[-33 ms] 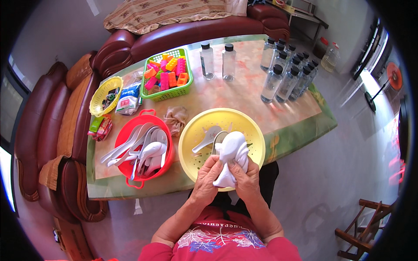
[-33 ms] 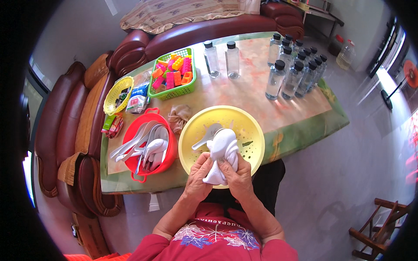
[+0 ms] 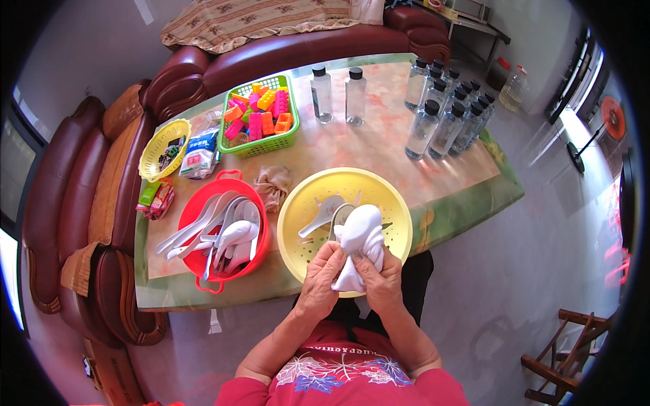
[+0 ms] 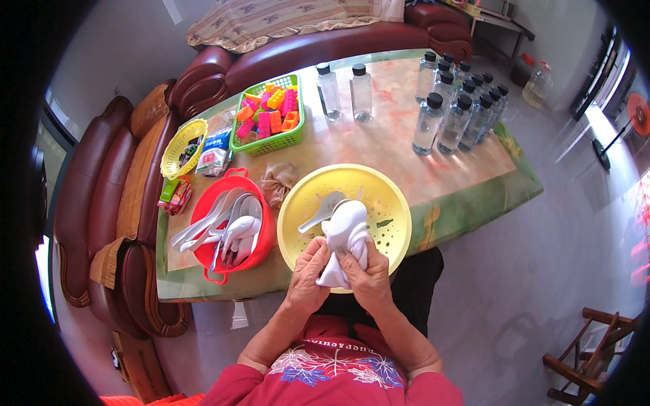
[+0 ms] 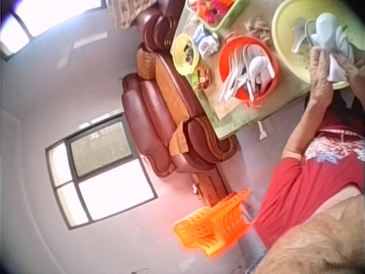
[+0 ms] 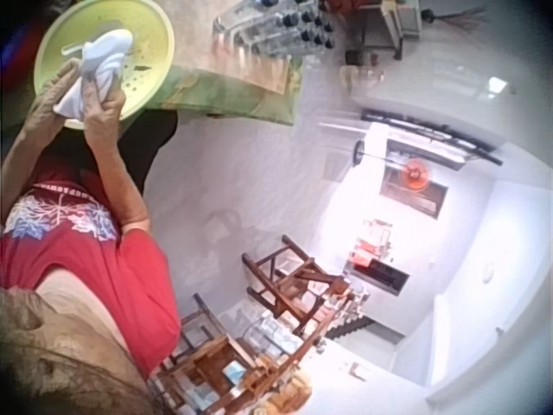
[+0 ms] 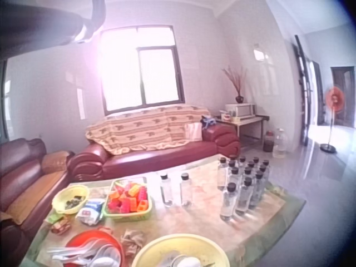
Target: The person wipes white plastic spoons with a white cloth, taking them one by one from a red basket and placing them into a yellow colander. The task is performed at a table in a living room setting.
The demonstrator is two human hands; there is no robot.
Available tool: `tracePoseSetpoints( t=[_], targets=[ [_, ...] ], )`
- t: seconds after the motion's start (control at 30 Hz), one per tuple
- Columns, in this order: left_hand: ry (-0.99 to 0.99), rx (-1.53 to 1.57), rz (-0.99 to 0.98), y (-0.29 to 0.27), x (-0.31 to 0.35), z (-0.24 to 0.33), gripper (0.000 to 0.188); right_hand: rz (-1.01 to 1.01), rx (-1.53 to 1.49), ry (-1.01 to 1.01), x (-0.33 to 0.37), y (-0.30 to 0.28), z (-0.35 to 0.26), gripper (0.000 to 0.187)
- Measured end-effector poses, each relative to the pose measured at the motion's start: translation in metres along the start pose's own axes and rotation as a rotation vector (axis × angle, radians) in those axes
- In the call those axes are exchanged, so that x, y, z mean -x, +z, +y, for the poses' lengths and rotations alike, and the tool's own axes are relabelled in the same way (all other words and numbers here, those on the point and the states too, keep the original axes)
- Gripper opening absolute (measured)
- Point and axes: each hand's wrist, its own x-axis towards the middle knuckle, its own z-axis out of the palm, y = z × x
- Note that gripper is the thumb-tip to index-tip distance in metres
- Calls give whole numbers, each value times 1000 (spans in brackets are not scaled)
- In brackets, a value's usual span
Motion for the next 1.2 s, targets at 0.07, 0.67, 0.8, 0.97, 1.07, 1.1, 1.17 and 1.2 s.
tracePoseSetpoints(
  t=[0.07, 0.67, 0.8, 0.97, 1.07, 1.1, 1.17, 1.2],
  targets=[
    [40, -2, -18, -1, 0, -3, 12, 33, 69, -45, 3, 2, 1, 24],
    [273, -393, -118, 4, 12, 2, 26, 45, 119, -132, -6, 4, -18, 11],
    [230, -319, -20, 3, 6, 2, 25, -21, 224, -156, -5, 2, -14, 11],
    [-27, -29, 107, -2, 4, 10, 37, 60, 288, -279, -7, 1, -9, 24],
    [-107, 37, -11, -2, 6, 9, 39, 1, 778, -599, -25, 2, -5, 38],
    [-118, 23, -47, -2, 6, 8, 39, 1, 904, -694, -28, 3, -3, 39],
    [-110, 108, -108, -16, 1, -2, 38, -3, 1067, -732, -28, 8, -6, 39],
    [-117, 168, -159, -26, -1, -3, 38, -53, 1117, -744, -28, 8, -7, 39]
  ],
)
